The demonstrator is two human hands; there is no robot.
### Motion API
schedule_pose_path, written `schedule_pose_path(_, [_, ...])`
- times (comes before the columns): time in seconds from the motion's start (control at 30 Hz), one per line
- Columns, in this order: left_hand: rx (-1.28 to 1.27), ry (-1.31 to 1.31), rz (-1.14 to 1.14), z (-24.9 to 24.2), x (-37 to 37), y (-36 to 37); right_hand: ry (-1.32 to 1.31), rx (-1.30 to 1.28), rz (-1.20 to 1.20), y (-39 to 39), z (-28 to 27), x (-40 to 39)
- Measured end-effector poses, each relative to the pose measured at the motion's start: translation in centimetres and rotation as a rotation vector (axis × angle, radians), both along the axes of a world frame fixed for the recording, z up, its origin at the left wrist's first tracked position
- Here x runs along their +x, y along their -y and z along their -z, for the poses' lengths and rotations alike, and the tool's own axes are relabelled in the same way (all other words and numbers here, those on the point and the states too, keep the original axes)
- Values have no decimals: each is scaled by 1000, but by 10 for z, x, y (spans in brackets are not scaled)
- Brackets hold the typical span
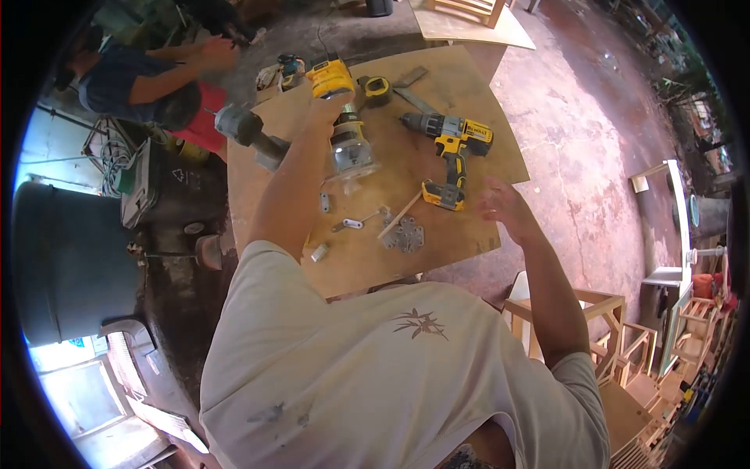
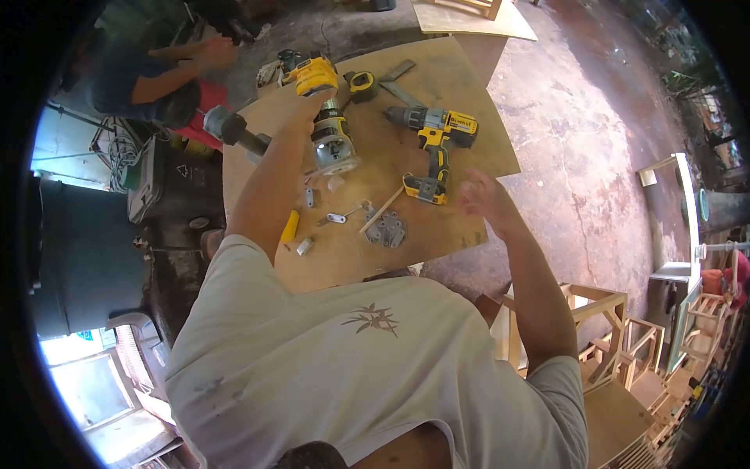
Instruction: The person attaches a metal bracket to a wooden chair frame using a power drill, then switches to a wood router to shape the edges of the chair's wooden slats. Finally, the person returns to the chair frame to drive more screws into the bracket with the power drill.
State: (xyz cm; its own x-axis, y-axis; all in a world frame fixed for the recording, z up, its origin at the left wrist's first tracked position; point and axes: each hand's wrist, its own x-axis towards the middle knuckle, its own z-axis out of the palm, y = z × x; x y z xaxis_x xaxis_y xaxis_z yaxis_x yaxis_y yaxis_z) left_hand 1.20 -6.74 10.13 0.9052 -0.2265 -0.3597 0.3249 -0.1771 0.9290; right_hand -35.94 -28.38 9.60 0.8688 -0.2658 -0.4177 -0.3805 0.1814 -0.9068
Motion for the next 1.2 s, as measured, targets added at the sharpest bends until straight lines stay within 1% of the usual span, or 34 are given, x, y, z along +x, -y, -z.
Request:
schedule_pose_path(0.03, [0,-3,5,6,4,0,-14,-34,34,-2,5,4])
schedule_pose_path(0.1, [-6,-137,-15,20,12,-3,-32,-75,74,-2,17,15])
schedule_pose_path(0.17, [-13,-133,16,27,15,-8,-93,-168,113,-2,28,30])
schedule_pose_path(0.2, [-13,-129,45,31,12,-10,-102,-167,114,-4,28,37])
schedule_pose_path(0.27, [34,-175,73,21,2,-8,17,-149,148,-4,30,53])
schedule_pose_path(0.3, [81,-207,91,16,0,-10,12,-146,146,-3,31,61])
schedule_pose_path(0.33, [81,-207,83,19,3,-13,-44,-56,152,-1,31,73])
schedule_pose_path(0.37, [171,-126,135,24,5,-14,-101,35,158,0,31,82])
schedule_pose_path(0.4, [259,-41,186,25,9,-16,-99,34,150,2,36,91])
schedule_pose_path(0.43, [259,-42,182,26,13,-19,-50,187,210,3,43,98])
schedule_pose_path(0.47, [337,-23,237,28,16,-24,-6,344,276,2,52,98])
schedule_pose_path(0.5, [416,-3,286,28,19,-30,-9,348,269,-3,51,101])
schedule_pose_path(0.53, [420,-3,275,18,12,-35,-10,339,284,-10,46,107])
schedule_pose_path(0.6, [847,443,317,-2,-18,-47,-14,334,297,-16,50,113])
schedule_pose_path(0.63, [846,443,321,-15,-39,-52,-17,299,309,-15,60,114])
schedule_pose_path(0.7, [531,902,38,-35,-87,-72,-23,260,318,-14,63,115])
schedule_pose_path(0.77, [224,755,270,-35,-128,-107,6,308,394,-25,50,110])
schedule_pose_path(0.8, [351,712,479,-39,-149,-119,0,313,395,-26,48,103])
schedule_pose_path(0.83, [475,664,688,-43,-168,-128,106,305,365,-24,47,93])
schedule_pose_path(0.87, [551,769,711,-19,-184,-138,215,294,333,-20,41,82])
schedule_pose_path(0.9, [628,878,730,16,-194,-146,219,293,332,-18,30,72])
schedule_pose_path(0.93, [629,885,729,34,-199,-148,275,263,358,-18,14,59])
schedule_pose_path(0.97, [674,884,651,48,-203,-149,330,232,390,-18,-4,42])
schedule_pose_path(1.0, [713,886,574,57,-205,-147,294,148,430,-17,-25,22])
schedule_pose_path(1.03, [707,897,588,62,-204,-147,362,39,426,-14,-37,2])
schedule_pose_path(1.07, [703,936,659,65,-199,-148,428,-75,429,-9,-46,-19])
schedule_pose_path(1.1, [691,977,743,65,-193,-147,532,-102,447,-6,-53,-42])
schedule_pose_path(1.13, [694,894,726,62,-190,-145,634,-141,473,-2,-59,-68])
schedule_pose_path(1.17, [687,818,722,57,-189,-144,748,-89,515,1,-64,-93])
schedule_pose_path(1.2, [713,814,728,46,-193,-142,746,-136,589,10,-61,-119])
